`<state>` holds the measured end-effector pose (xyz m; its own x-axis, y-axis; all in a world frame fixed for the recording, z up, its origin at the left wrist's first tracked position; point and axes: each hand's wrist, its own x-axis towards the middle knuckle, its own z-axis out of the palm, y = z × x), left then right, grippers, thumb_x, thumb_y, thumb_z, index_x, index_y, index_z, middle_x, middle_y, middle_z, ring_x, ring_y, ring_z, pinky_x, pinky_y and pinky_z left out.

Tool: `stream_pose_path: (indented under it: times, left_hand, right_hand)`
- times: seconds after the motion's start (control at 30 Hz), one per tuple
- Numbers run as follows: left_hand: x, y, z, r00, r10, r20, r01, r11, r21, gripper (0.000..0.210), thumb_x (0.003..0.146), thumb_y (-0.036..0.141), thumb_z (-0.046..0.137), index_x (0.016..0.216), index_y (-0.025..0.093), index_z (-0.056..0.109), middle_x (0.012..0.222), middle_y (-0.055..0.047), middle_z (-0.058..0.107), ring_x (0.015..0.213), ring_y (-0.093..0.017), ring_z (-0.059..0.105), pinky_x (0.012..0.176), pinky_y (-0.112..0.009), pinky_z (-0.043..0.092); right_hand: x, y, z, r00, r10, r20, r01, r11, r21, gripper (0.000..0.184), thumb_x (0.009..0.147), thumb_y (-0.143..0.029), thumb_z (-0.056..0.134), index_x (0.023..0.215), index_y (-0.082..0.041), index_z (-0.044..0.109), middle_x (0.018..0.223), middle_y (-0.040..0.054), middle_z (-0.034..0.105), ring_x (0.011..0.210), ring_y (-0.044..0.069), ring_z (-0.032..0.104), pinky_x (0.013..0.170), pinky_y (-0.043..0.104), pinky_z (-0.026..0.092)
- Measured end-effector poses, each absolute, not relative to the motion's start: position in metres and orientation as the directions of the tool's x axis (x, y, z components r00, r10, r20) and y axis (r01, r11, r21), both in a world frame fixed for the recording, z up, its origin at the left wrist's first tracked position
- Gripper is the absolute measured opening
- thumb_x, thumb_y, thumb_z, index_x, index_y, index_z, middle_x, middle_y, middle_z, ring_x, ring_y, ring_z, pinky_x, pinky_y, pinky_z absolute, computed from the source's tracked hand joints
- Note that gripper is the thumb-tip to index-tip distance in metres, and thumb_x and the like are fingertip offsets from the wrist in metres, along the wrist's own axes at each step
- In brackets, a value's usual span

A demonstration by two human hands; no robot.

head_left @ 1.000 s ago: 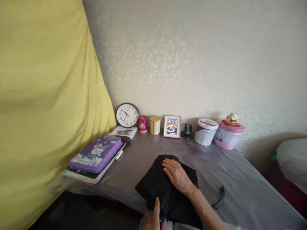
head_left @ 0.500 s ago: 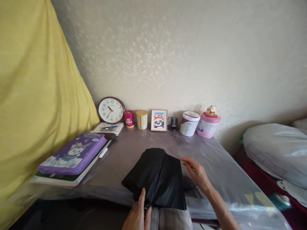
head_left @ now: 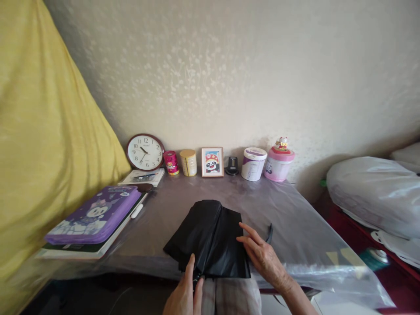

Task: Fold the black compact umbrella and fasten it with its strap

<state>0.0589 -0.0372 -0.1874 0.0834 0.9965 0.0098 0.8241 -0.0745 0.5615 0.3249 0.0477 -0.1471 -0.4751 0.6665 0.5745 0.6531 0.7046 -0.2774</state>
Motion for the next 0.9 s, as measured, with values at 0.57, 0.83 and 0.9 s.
stream_pose_path:
  times: [0.57,0.83,0.9]
  left_hand:
    - [0.061,-0.039,-0.179,0.099,0.995,0.033,0.793,-0.099,0.601,0.058,0.095,0.034,0.012,0.144,0.005,0.01,0.143,-0.014,0.034,0.125,-0.018,0.045,0.099,-0.031,0.041]
    - [0.061,-0.04,-0.179,0.102,0.994,0.042,0.799,-0.107,0.592,0.057,0.096,0.035,0.012,0.144,0.006,0.008,0.144,-0.014,0.033,0.125,-0.017,0.045,0.1,-0.031,0.041]
    - [0.061,-0.04,-0.177,0.107,0.994,0.028,0.8,-0.103,0.591,0.057,0.095,0.034,0.012,0.144,0.005,0.008,0.144,-0.014,0.033,0.127,-0.017,0.043,0.101,-0.031,0.04]
  right_hand:
    - [0.33,0.037,-0.141,-0.578,0.605,0.547,0.572,0.779,-0.256,0.031,0.09,-0.007,0.031,0.103,-0.018,0.057,0.133,0.0104,0.047,0.115,0.014,0.053,0.094,0.026,0.047]
    - [0.328,0.037,-0.148,-0.604,0.565,0.561,0.596,0.788,-0.152,0.029,0.09,-0.008,0.034,0.098,-0.017,0.06,0.135,0.0123,0.044,0.107,0.016,0.057,0.089,0.029,0.05]
    - [0.329,0.036,-0.146,-0.606,0.57,0.555,0.592,0.789,-0.164,0.026,0.091,-0.009,0.033,0.093,-0.016,0.058,0.135,0.0118,0.044,0.112,0.016,0.054,0.09,0.029,0.049]
